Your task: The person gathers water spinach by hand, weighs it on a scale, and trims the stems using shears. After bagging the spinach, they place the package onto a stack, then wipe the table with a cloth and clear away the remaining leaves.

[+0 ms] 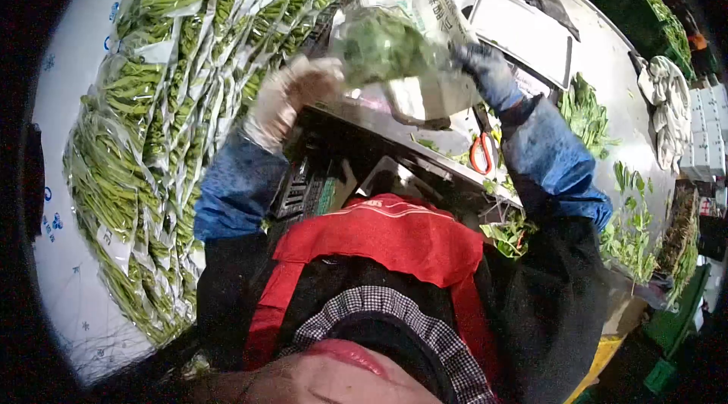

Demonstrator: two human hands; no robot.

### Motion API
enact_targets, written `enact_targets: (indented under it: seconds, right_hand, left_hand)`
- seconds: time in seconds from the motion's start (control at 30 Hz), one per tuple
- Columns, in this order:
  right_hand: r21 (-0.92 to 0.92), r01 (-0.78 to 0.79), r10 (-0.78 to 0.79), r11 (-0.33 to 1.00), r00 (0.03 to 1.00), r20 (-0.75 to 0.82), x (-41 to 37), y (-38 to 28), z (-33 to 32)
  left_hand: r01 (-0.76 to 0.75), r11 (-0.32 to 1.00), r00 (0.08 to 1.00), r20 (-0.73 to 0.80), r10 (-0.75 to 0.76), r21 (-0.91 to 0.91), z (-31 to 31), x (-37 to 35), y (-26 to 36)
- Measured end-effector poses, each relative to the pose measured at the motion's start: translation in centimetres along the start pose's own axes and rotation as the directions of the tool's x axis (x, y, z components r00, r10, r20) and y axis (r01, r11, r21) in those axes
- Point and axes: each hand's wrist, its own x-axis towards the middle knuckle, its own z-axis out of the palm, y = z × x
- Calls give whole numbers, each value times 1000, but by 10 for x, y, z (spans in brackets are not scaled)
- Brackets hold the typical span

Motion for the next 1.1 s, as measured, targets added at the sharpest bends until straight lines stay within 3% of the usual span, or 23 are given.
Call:
enact_targets:
  seconds: [0.03, 0.07, 0.1, 0.17, 0.2, 0.37, 0.4, 0.47, 0.5, 0.57, 0.6, 0.63, 0.67, 0.7, 0.73, 0.77, 0.8, 0.83, 0.87, 0.9, 0.93, 1.03, 1.1]
  right_hand:
    - [172, -200, 210, 965, 977, -44, -29, 34, -2]
    - [67, -352, 358, 934, 913, -197, -50, 88, -13]
    - [211, -322, 368, 923, 897, -244, -69, 145, -20]
    - [314, -607, 682, 730, 674, -284, -91, 155, -6]
    - [215, -677, 704, 704, 625, -338, -95, 179, -13]
    - [-169, -704, 660, 690, 707, -253, -86, 161, -11]
    - [-74, -676, 662, 733, 734, -149, -87, 181, -24]
    - [-1, -819, 811, 574, 569, -137, -79, 200, -34]
    - [-43, -825, 817, 563, 564, -119, -73, 215, -39]
    - [139, -373, 376, 917, 927, 6, -53, 203, -9]
    - [84, -392, 397, 916, 915, -70, -44, 181, -4]
    - [-80, -218, 218, 973, 976, -9, -15, 201, -13]
    - [-193, -314, 338, 930, 935, 107, 1, 135, -2]
    - [-119, -322, 332, 939, 940, 77, 5, 54, 54]
    - [-243, -270, 284, 932, 959, 26, 12, 6, 89]
    - [-340, 94, -31, 936, 982, 185, 37, 14, 87]
    - [-322, 127, -44, 938, 967, 252, 60, 12, 94]
    - [-51, 268, -208, 962, 843, 496, 80, 6, 105]
    - [243, 310, -391, 919, 656, 646, 89, -1, 118]
    - [257, 303, -395, 918, 629, 669, 92, -10, 132]
    - [158, 420, -414, 894, 639, 648, 93, -22, 143]
    - [-154, 700, -507, 697, 634, 584, 90, -61, 180]
    - [-340, 800, -584, 494, 595, 553, 87, -80, 207]
  left_hand:
    - [133, 990, 990, 55, -130, -50, -13, -7, -52]
    - [272, 926, 962, 103, -254, -261, -32, -7, -115]
    - [353, 895, 935, 79, -345, -274, -32, -15, -150]
    - [493, 817, 868, 108, -485, -299, -52, -19, -227]
    - [468, 844, 868, -47, -495, -262, -45, -22, -250]
    - [441, 895, 861, -248, -444, -72, -48, -15, -268]
    - [375, 927, 819, -468, -331, 1, -37, -14, -262]
    - [281, 930, 876, -332, -349, -235, 0, -23, -209]
    - [285, 943, 923, -217, -319, -174, -29, -10, -252]
    - [257, 959, 917, -283, -281, -117, -26, -8, -264]
    - [257, 933, 911, -259, -321, -252, -35, 0, -277]
    - [82, 992, 960, -259, -103, -93, -69, 15, -319]
    - [-101, 647, 921, -175, 348, 756, -88, 12, -314]
    - [-72, 642, 891, -240, 386, 764, -93, 16, -310]
    - [-146, 833, 910, -257, 325, 534, -92, 27, -298]
    - [-215, 943, 930, -240, 278, 255, -93, 23, -283]
    - [-235, 933, 903, -294, 314, 273, -65, 0, -213]
    - [-612, 480, 542, -108, 833, 629, -15, -46, -154]
    - [-595, 365, 468, -61, 882, 716, -6, -46, -136]
    - [-566, 250, 402, -2, 916, 785, -1, -42, -121]
    - [-553, 243, 384, -15, 923, 797, 5, -52, -106]
    - [-690, 545, 497, -236, 835, 477, 24, -92, -58]
    - [-770, 558, 475, -306, 825, 309, 37, -137, -14]
